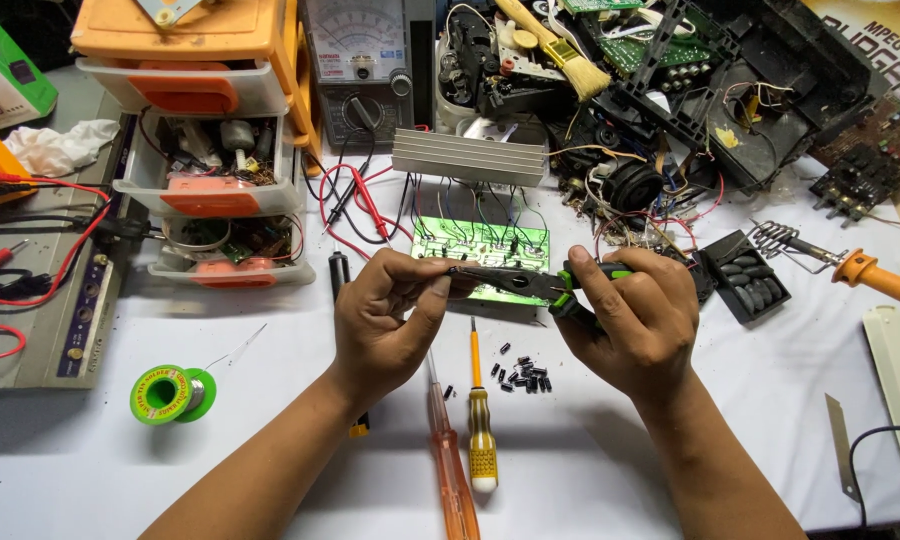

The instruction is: The person cleans a green circuit board with a brush, then uses a soldering iron to solder components onto the board. They also use pliers to cut the leads of small black electronic components before placing and soldering them.

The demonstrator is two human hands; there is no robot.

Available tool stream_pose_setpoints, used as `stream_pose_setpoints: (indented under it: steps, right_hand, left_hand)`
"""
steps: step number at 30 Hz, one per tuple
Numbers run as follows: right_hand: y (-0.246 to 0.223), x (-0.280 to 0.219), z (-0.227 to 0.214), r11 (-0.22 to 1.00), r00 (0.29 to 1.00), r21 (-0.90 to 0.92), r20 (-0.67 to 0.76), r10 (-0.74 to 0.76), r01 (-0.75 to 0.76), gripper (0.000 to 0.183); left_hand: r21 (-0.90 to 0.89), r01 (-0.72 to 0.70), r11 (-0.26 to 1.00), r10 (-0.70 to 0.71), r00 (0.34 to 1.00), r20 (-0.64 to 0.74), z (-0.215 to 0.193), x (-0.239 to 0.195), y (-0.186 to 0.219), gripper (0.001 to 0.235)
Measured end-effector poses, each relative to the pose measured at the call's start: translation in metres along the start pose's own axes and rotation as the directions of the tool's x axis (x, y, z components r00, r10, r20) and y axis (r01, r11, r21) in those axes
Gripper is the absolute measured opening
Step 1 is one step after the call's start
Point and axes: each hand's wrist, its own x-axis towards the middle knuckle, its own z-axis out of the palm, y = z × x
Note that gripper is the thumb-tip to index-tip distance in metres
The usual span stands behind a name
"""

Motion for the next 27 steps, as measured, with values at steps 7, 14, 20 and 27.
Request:
stream_pose_setpoints:
  steps: [7, 14, 20, 27]
  right_hand:
    - [0.003, -0.006, -0.002, 0.999, 0.999, 0.018, 0.002, -0.044, 0.044, 0.039]
    - [-0.003, -0.006, 0.000, 0.998, 0.998, 0.029, -0.005, -0.060, 0.060, 0.035]
    - [-0.012, -0.006, 0.001, 0.999, 0.999, -0.013, -0.006, -0.053, 0.053, 0.034]
    - [-0.007, 0.001, 0.008, 1.000, 0.999, 0.003, -0.038, 0.022, -0.022, 0.035]
  left_hand:
    - [-0.032, 0.005, 0.999, -0.005, 1.000, -0.010, 0.000, -0.003, -0.007, 0.010]
    - [-0.037, 0.018, 0.999, -0.021, 0.997, -0.071, 0.003, -0.009, -0.015, 0.011]
    - [-0.062, 0.023, 0.998, -0.031, 0.992, -0.120, 0.019, -0.004, 0.001, 0.012]
    - [-0.083, 0.083, 0.993, -0.088, 0.994, -0.057, 0.003, 0.006, 0.001, 0.013]
